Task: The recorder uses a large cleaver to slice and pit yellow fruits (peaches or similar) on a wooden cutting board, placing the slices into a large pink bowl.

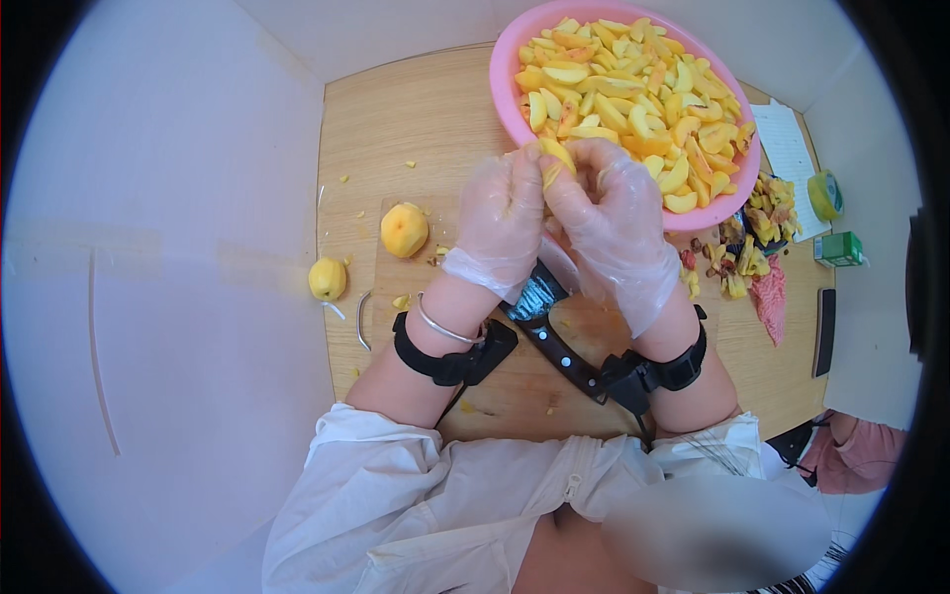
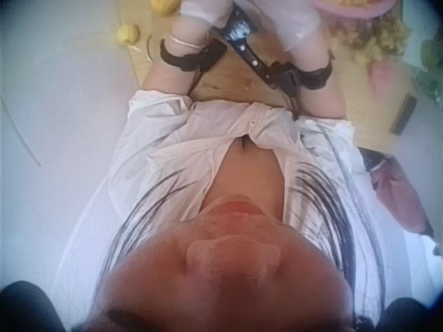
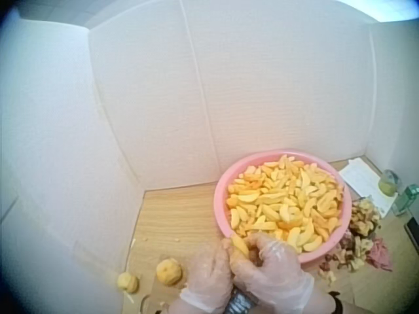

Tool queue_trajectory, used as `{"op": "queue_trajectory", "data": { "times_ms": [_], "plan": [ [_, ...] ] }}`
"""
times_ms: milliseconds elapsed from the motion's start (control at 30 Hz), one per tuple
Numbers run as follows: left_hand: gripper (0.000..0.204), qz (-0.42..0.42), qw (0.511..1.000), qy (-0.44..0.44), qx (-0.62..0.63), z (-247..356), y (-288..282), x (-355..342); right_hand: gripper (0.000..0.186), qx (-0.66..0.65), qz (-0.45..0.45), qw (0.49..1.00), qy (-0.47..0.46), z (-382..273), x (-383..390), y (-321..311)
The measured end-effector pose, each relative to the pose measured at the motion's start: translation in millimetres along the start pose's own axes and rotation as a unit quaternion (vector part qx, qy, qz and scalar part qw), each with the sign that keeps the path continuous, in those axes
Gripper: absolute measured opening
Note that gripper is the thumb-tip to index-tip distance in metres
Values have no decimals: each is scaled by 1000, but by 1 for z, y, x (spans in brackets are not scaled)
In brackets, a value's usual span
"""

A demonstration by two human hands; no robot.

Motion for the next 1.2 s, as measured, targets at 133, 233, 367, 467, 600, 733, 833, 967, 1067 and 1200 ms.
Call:
{"op": "queue_trajectory", "data": {
  "times_ms": [133,233,367,467,600,733,833,967,1067,1200],
  "plan": [
    [32,11,1000,11,6,8,1,3,31,-10,-41,997,60,4,1,3],
    [31,-1,997,-31,71,10,7,7,31,-43,-44,995,78,3,3,4],
    [32,7,994,-24,106,8,5,7,29,-76,-39,994,62,5,4,8],
    [33,-7,995,-14,97,12,7,9,27,-100,-20,993,60,12,3,9],
    [33,-11,989,-28,142,16,11,12,26,-104,-27,992,65,10,3,8],
    [31,-18,973,-69,219,9,7,8,27,-254,-66,953,149,0,6,10],
    [41,-82,979,-10,185,14,9,5,28,-255,-78,946,184,-3,5,8],
    [36,25,958,-110,263,3,5,4,28,-255,-111,940,200,1,1,4],
    [36,63,961,-133,234,7,-1,6,28,-280,-120,928,216,7,-2,2],
    [45,1,955,-144,259,5,-8,0,25,-283,-111,925,228,5,-2,0]
  ]
}}
Point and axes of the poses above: each hand's wrist, its own x-axis away from the middle knuckle, its own y-axis out of the palm, z = x × y, the point moved 7 cm from there along -x, towards the middle knuckle, and after that the axes turned 6 degrees about z, right-handed, at the moved point
